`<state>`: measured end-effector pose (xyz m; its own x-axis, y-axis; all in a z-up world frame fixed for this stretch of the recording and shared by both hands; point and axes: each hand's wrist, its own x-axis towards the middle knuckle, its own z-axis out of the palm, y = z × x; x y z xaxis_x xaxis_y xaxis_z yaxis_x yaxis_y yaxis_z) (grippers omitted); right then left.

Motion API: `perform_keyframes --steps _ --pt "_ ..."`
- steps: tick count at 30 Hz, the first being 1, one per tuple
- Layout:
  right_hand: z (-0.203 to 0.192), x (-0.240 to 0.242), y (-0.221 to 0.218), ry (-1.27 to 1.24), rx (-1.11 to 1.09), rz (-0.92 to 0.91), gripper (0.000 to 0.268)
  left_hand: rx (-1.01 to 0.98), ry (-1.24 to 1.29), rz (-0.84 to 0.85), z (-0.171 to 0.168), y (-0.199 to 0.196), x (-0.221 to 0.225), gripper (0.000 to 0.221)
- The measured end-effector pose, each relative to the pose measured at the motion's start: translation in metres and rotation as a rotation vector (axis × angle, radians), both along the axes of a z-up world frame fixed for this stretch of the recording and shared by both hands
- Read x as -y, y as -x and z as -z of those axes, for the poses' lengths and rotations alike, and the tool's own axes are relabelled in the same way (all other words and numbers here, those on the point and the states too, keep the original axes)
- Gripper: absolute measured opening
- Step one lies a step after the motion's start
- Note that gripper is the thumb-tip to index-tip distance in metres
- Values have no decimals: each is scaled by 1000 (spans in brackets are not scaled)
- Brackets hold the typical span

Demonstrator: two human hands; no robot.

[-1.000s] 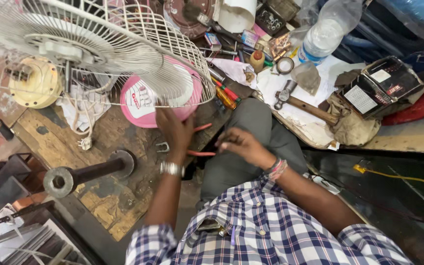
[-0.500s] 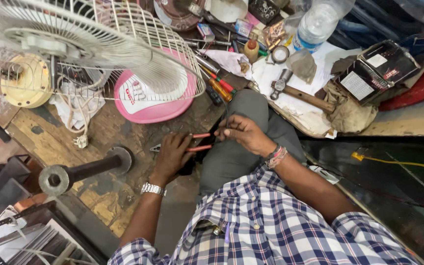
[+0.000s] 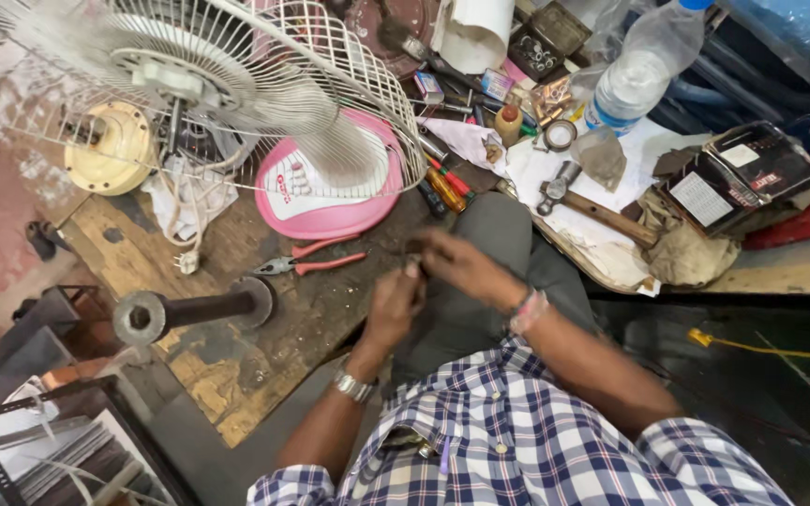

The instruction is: The person disassembles a pedestal fan by removing the front grille and then uses a screwdriver to detach the pink base cover, exposing the internal wiring.

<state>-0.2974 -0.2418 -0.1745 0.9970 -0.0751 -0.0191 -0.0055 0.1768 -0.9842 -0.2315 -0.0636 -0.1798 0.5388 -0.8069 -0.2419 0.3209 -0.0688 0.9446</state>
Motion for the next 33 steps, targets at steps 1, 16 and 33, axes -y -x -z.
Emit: perform_keyframes --steps 1,16,33 --pt "3 0 12 181 109 -93 37 -254 145 0 -12 -2 2 41" --pt "-29 -8 112 -323 58 -4 17 199 255 634 -93 -18 17 71" --pt "-41 45 236 626 -396 89 45 1182 475 872 -176 108 55 40"
